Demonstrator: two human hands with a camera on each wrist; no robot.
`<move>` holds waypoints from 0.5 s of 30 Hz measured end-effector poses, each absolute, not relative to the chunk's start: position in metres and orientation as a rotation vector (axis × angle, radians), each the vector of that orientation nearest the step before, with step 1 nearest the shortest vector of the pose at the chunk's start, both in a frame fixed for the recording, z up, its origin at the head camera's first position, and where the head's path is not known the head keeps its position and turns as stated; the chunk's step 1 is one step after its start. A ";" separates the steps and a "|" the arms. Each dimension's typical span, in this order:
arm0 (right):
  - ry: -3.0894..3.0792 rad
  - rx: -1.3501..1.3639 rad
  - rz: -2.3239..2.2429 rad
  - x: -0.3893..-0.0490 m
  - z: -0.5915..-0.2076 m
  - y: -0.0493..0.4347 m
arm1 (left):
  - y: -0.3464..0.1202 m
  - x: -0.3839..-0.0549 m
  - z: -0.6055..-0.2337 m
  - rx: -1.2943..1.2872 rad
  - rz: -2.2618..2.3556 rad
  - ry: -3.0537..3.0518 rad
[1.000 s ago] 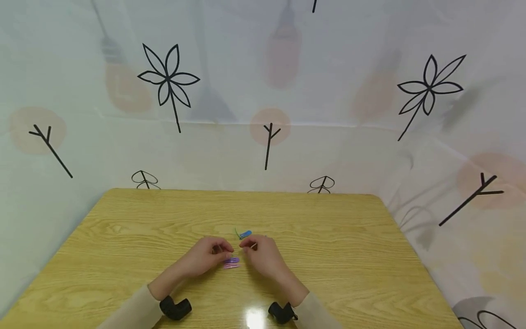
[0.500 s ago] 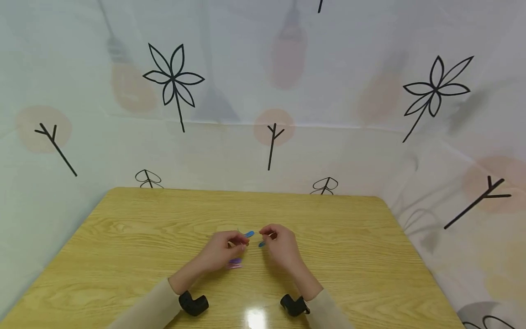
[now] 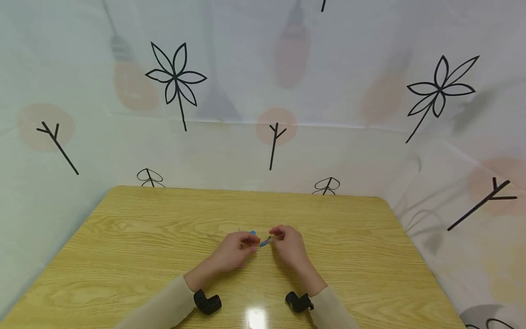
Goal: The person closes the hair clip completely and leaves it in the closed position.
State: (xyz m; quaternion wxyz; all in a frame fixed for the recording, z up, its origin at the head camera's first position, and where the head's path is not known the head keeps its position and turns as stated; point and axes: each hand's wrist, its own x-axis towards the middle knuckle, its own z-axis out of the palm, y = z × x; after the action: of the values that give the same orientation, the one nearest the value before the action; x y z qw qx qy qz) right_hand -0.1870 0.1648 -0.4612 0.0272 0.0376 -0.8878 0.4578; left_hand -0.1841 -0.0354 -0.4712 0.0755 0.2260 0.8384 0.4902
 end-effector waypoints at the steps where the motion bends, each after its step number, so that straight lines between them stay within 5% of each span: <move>1: -2.749 0.116 1.409 -0.187 -0.462 0.165 | -0.035 -0.184 -0.471 0.686 1.452 2.530; 15: -2.841 0.202 1.365 -0.190 -0.464 0.166 | -0.034 -0.185 -0.463 0.708 1.312 2.465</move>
State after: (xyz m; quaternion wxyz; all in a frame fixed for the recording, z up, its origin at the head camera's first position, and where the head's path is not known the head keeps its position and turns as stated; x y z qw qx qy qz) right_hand -0.1896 0.1661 -0.4636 -0.0082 0.0639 -0.8995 0.4321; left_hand -0.1852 -0.0341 -0.4627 0.1298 0.2436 0.8484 0.4516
